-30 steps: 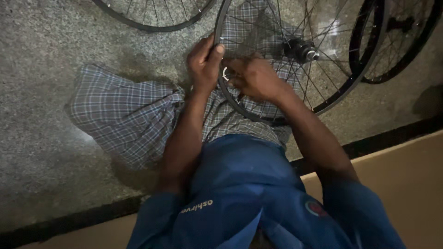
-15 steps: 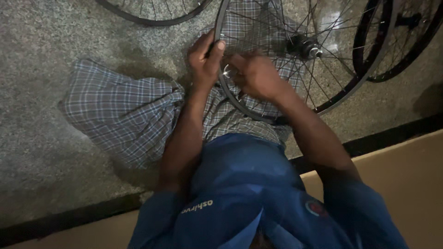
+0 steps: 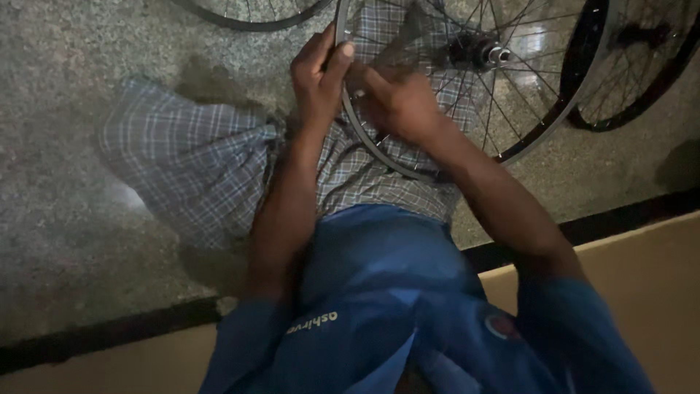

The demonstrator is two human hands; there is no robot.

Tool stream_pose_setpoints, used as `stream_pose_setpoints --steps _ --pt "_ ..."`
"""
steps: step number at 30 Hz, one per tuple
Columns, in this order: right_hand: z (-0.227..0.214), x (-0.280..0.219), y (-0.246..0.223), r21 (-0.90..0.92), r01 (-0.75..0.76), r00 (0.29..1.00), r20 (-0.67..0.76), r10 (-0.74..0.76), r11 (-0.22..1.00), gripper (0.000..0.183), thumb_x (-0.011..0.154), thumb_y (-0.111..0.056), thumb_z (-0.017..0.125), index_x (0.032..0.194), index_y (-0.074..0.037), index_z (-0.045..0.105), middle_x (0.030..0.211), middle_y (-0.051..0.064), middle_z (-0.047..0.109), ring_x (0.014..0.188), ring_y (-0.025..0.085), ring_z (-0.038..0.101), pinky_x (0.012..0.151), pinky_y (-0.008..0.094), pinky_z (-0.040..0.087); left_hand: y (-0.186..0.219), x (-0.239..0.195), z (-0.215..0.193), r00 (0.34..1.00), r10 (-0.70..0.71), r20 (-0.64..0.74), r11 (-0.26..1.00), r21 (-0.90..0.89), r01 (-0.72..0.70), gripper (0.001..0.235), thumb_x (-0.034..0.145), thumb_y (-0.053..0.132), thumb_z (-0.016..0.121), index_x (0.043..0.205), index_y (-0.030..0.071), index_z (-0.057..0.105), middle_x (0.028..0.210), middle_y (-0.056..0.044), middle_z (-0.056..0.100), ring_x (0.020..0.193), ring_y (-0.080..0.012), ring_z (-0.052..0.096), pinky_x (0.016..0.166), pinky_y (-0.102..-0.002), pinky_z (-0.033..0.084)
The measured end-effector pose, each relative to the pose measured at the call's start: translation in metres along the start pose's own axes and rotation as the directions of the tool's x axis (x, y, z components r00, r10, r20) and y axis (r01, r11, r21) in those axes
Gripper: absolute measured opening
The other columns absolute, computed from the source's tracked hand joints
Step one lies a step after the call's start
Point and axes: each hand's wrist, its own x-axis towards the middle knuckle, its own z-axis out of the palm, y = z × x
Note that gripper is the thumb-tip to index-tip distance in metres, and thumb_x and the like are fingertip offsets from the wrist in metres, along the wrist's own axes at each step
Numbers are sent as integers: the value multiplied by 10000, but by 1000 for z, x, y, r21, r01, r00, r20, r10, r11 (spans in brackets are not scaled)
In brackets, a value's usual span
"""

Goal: The person sits on the floor and uses a spoke wrench to tighten the nipples on a bicycle wheel. They rotate the wheel periodically to access different spokes and continue the tightening process.

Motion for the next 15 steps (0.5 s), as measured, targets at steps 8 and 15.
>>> stream_pose_setpoints --steps 8,15 --pt "31 9 4 -128 -85 991 -115 70 988 174 828 -57 665 984 -74 589 817 127 656 733 362 664 678 493 527 -22 8 -3 1000 -4 13 1000 25 4 406 1055 188 697 1423 29 637 806 -32 540 727 -118 478 671 -310 420" --pt "-4 5 2 13 -37 978 208 34 999 255 824 -176 697 1038 -48 649 905 187 688 768 394 674 688 511 526 -22 -16 -9 997 71 7 996 48 -71 370 1074 173 677 1392 -7 617 965 -71 660 841 -141 602 746 -320 493"
